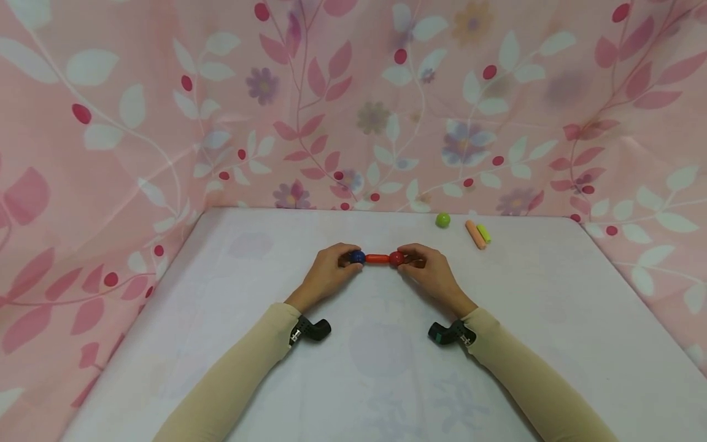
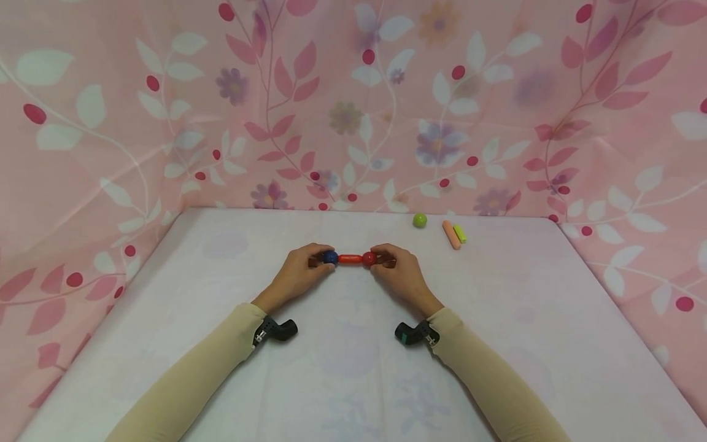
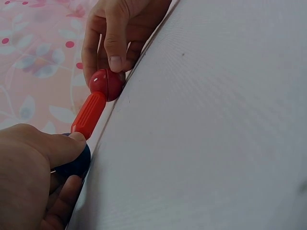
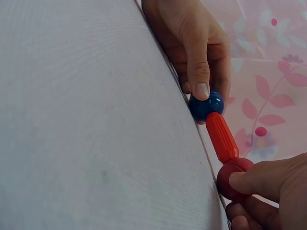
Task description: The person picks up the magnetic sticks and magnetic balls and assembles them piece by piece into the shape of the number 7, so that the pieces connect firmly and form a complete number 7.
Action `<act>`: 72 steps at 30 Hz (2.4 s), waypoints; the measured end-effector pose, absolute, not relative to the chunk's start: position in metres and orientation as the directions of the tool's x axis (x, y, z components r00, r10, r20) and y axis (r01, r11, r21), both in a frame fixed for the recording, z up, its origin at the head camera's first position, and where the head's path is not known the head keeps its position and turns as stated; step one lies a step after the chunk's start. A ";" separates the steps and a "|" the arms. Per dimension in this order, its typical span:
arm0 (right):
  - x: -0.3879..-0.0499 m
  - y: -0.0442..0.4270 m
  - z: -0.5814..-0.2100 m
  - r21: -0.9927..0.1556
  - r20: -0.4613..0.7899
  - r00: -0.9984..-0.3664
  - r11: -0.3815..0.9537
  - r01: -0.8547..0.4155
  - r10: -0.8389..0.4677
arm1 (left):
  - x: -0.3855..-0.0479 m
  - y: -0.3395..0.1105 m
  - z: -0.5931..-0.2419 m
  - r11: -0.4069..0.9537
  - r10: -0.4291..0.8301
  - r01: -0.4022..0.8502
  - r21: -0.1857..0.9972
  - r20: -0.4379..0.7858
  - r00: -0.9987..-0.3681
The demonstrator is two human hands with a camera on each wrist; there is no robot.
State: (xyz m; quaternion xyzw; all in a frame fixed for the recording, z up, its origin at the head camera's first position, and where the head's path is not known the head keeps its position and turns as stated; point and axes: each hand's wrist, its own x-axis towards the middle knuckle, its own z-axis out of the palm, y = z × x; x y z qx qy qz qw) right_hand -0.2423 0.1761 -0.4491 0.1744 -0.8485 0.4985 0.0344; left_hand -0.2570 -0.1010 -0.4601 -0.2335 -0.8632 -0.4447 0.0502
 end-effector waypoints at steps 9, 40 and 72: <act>-0.241 0.175 -0.448 -0.835 0.224 -0.943 0.451 -0.316 -0.246 | -0.256 -0.101 -0.459 0.497 0.357 0.441 0.748 0.287 -0.889; -0.250 0.192 -0.432 -0.849 0.214 -0.944 0.429 -0.307 -0.252 | -0.257 -0.100 -0.461 0.487 0.364 0.450 0.748 0.295 -0.884; -0.264 0.237 -0.426 -0.791 0.313 -0.933 0.495 -0.360 -0.179 | -0.259 -0.102 -0.462 0.501 0.347 0.458 0.734 0.315 -0.883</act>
